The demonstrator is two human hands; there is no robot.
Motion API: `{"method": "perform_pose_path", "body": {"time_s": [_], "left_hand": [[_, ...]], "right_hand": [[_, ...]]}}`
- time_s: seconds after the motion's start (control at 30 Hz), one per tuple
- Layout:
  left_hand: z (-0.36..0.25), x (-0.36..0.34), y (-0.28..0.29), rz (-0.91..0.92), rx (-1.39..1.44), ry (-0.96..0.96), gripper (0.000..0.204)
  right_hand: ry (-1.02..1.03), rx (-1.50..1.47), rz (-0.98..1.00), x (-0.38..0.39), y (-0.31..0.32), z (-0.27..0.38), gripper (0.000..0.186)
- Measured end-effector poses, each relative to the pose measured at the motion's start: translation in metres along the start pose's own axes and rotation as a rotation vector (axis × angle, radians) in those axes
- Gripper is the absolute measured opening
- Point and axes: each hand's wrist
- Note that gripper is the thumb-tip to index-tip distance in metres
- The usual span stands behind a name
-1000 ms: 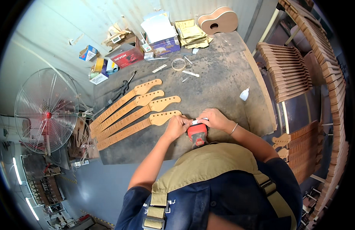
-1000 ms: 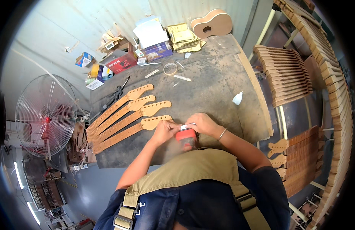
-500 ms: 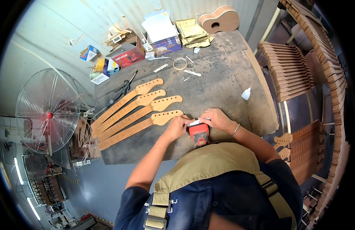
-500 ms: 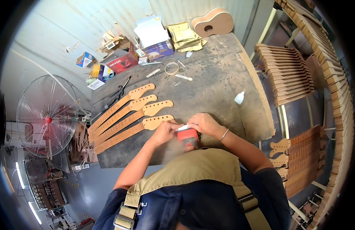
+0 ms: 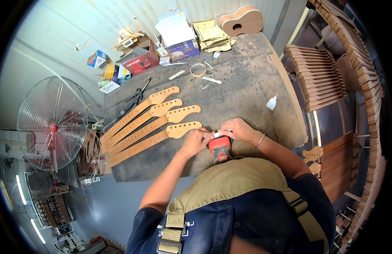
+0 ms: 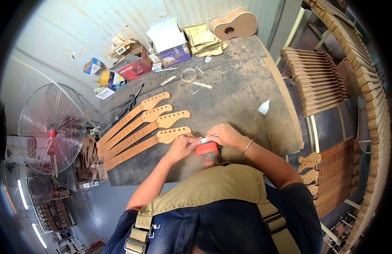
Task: The person handles several unfinished guitar necks on a workbench, using a small tool to clean the fret slots. They then use a handheld electric sander to smooth the surface of the necks. The person also moves the necks to a drying rack and back to the workbench during the process.
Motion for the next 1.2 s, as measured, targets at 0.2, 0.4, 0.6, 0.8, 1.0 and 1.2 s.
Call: {"method": "perform_pose_path", "body": {"time_s": [0.2, 0.4, 0.6, 0.8, 1.0, 1.2], "left_hand": [[0.005, -0.002, -0.013, -0.154, -0.006, -0.010, 0.015], [0.005, 0.003, -0.014, -0.136, -0.064, -0.111, 0.019], [0.015, 0.004, 0.004, 0.081, -0.076, -0.178, 0.051], [0.008, 0.006, 0.005, 0.129, -0.102, -0.143, 0.052], [-0.007, 0.008, 0.017, 0.215, -0.056, -0.129, 0.061], [-0.013, 0.017, 0.012, 0.232, -0.150, -0.183, 0.079]], "right_hand": [[0.009, 0.011, -0.036, 0.000, -0.002, 0.001, 0.016], [0.018, 0.043, -0.071, 0.006, -0.002, 0.004, 0.017], [-0.018, -0.066, 0.014, 0.007, 0.009, 0.001, 0.021], [-0.082, -0.030, 0.082, 0.005, 0.013, -0.002, 0.023], [-0.044, -0.068, 0.099, 0.003, 0.014, -0.009, 0.022], [-0.015, -0.095, 0.035, 0.022, 0.006, -0.012, 0.030]]}}
Point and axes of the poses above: each hand's wrist, its own x-axis away from the middle knuckle, its own y-axis out of the back of the hand, z = x × y, and after that the axes turned 15 degrees about -y, right-handed
